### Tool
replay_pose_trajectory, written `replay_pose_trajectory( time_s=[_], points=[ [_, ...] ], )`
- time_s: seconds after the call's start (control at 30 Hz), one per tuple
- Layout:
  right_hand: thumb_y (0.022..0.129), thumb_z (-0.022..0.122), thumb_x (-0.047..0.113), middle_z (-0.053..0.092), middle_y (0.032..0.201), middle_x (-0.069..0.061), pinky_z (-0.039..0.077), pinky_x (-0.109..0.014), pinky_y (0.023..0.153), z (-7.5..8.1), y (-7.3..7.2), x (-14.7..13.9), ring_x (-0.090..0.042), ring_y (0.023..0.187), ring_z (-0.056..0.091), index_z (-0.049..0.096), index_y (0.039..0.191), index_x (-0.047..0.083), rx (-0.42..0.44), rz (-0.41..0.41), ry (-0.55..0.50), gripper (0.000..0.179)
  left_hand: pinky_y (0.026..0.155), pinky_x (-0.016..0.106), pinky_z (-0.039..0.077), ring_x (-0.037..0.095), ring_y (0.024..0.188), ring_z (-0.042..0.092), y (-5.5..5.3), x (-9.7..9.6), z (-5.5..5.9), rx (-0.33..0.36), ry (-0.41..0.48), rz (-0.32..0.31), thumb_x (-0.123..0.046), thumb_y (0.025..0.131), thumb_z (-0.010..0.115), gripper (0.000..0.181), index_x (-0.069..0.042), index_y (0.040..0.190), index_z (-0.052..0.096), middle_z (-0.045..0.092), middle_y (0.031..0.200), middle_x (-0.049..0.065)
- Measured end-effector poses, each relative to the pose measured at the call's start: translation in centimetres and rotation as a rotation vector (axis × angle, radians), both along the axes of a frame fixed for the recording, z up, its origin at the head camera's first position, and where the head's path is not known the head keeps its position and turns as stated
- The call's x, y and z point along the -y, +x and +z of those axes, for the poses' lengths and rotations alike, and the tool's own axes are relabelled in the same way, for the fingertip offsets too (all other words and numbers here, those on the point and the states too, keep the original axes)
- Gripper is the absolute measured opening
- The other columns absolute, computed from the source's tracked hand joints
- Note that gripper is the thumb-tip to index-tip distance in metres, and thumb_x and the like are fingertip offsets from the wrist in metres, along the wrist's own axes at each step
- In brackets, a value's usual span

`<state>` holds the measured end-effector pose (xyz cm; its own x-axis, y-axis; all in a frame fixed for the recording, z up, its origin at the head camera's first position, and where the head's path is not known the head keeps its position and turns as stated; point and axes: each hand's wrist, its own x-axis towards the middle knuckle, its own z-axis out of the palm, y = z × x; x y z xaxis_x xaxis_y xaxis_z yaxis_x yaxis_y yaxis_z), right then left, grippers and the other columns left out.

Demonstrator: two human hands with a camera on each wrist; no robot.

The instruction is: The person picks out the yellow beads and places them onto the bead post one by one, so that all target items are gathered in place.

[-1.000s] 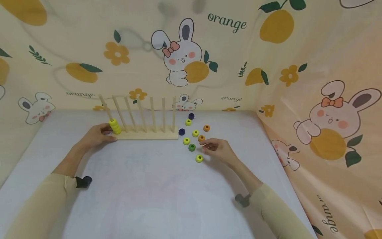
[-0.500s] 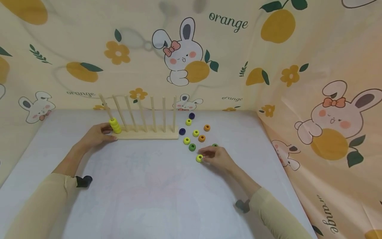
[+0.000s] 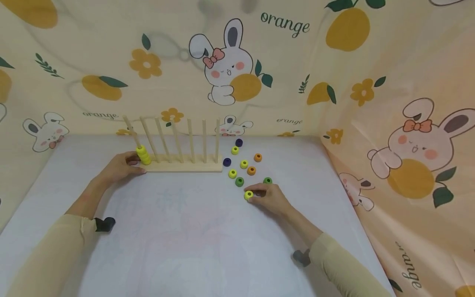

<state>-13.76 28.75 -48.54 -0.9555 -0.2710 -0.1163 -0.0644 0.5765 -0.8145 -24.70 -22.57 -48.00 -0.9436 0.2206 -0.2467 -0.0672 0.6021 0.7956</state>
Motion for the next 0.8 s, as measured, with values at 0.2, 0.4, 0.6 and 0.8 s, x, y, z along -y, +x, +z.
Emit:
replay_pose_trajectory(
  time_s=[0.2, 0.4, 0.6, 0.8],
  points=[
    [0.084, 0.081, 0.022, 0.072, 0.111, 0.006, 0.054, -0.026, 0.082, 0.0, 0.3, 0.1, -0.017, 0.099, 0.062, 0.077, 0.112, 0.023, -0.023, -0.016, 0.033, 0.028, 0.114, 0.052, 0.034, 0.042, 0.132, 0.043, 0.1, 0.0, 0.0, -0.003, 0.004, -0.007, -0.018, 0.087, 0.078, 0.08, 0.006, 0.149, 0.034, 0.045, 0.146, 0.026],
    [0.086, 0.079, 0.02, 0.072, 0.112, 0.005, 0.052, -0.023, 0.079, -0.1, 0.9, 0.3, -0.019, 0.098, 0.061, 0.076, 0.114, 0.02, -0.045, -0.016, 0.012, 0.029, 0.114, 0.052, 0.034, 0.041, 0.132, 0.043, 0.1, -0.2, -0.2, 0.003, -0.007, -0.011, -0.018, 0.086, 0.078, 0.08, 0.005, 0.149, 0.035, 0.045, 0.146, 0.025],
    [0.087, 0.078, 0.018, 0.072, 0.112, 0.004, 0.054, -0.024, 0.079, 0.4, 0.6, 0.2, -0.019, 0.098, 0.062, 0.074, 0.118, 0.019, -0.025, -0.011, 0.0, 0.031, 0.114, 0.051, 0.034, 0.04, 0.132, 0.043, 0.2, 0.0, 0.0, 0.01, -0.002, -0.006, -0.019, 0.086, 0.079, 0.081, 0.005, 0.15, 0.035, 0.046, 0.145, 0.025],
    [0.088, 0.076, 0.014, 0.072, 0.111, 0.002, 0.056, -0.025, 0.076, 1.6, -0.1, 0.2, -0.021, 0.092, 0.066, 0.074, 0.117, 0.019, -0.046, -0.004, -0.032, 0.029, 0.115, 0.049, 0.034, 0.038, 0.132, 0.044, -0.1, 0.1, 0.0, 0.016, 0.017, 0.005, -0.016, 0.087, 0.078, 0.082, 0.004, 0.152, 0.031, 0.046, 0.144, 0.024]
  ],
)
